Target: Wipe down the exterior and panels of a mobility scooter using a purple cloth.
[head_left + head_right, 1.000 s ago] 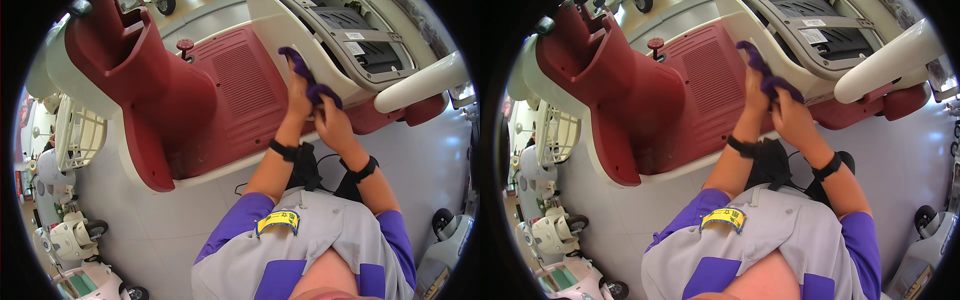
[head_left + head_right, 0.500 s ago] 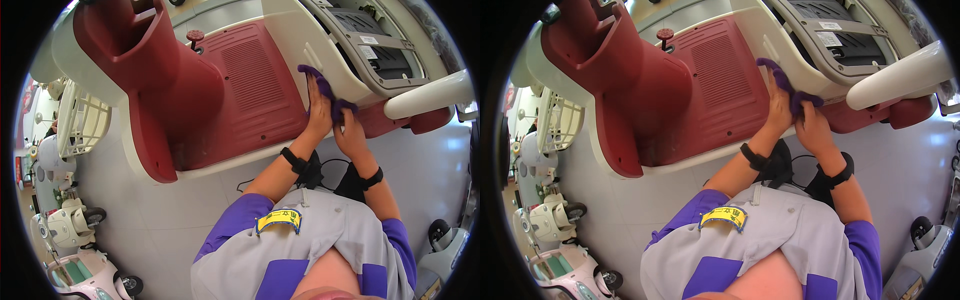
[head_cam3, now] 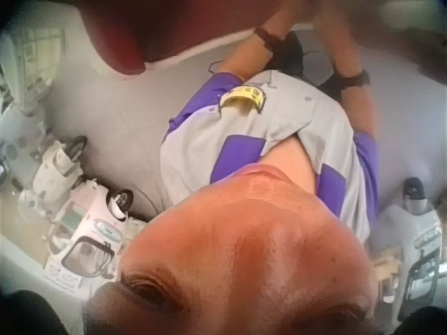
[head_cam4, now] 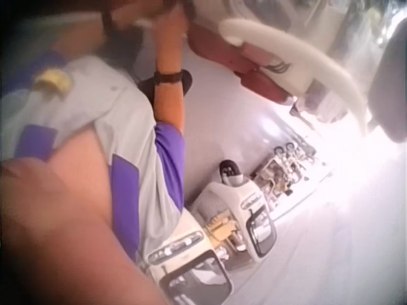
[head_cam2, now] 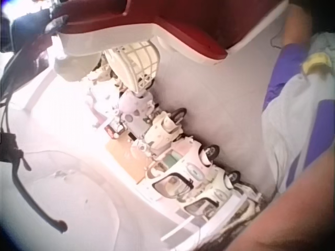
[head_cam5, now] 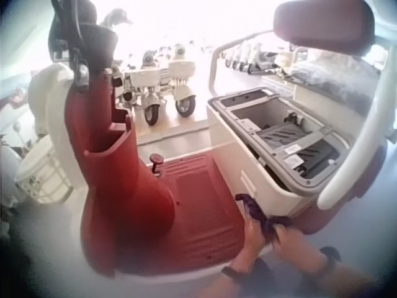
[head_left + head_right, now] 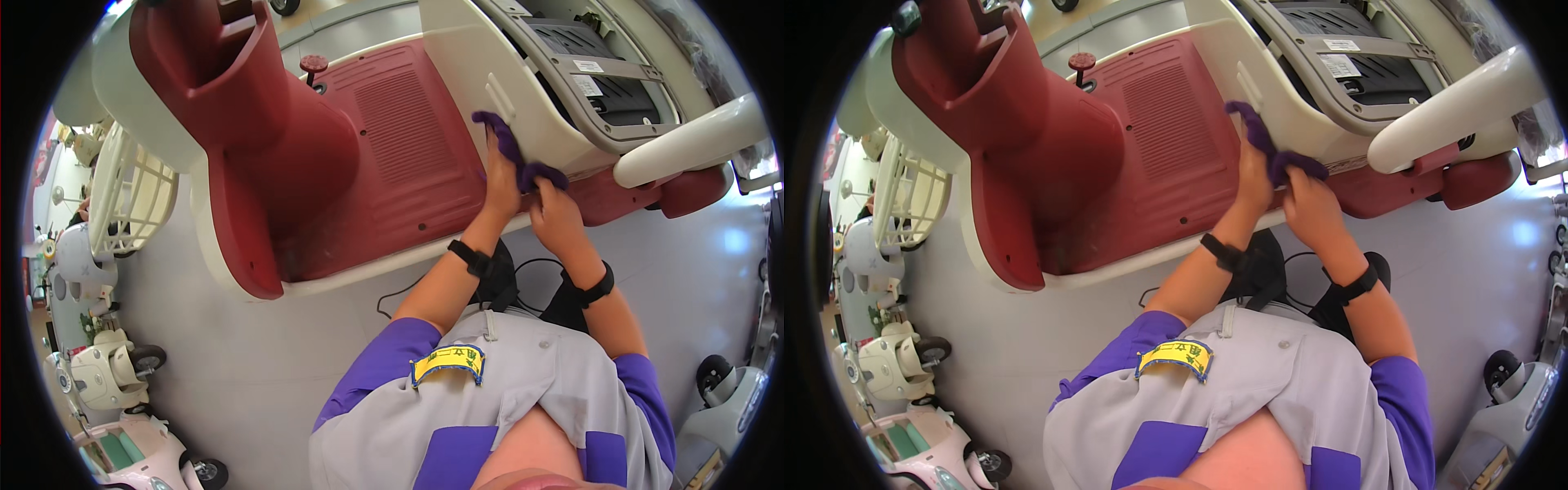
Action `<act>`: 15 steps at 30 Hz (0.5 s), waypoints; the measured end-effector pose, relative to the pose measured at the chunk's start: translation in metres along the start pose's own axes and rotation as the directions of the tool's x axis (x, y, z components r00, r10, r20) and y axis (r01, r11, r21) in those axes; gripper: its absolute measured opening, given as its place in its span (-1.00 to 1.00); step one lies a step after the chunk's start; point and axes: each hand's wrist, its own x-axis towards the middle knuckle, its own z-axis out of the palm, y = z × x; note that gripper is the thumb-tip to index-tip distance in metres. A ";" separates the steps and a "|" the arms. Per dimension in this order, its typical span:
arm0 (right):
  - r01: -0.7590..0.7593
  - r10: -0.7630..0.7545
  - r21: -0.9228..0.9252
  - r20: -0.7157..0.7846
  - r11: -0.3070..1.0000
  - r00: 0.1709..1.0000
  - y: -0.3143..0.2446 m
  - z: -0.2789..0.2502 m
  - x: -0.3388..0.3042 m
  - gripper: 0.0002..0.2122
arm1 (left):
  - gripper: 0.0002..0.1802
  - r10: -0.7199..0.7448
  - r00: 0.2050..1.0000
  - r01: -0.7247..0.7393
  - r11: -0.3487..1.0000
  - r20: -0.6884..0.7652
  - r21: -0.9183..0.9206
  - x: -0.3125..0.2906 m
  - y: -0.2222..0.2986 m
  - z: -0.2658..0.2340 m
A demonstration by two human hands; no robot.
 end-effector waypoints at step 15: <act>-0.015 0.024 0.073 -0.125 0.997 0.992 -0.026 0.004 0.023 -0.78 | -0.41 -0.053 0.998 0.043 0.980 -0.044 -0.195 0.026 -0.012 -0.009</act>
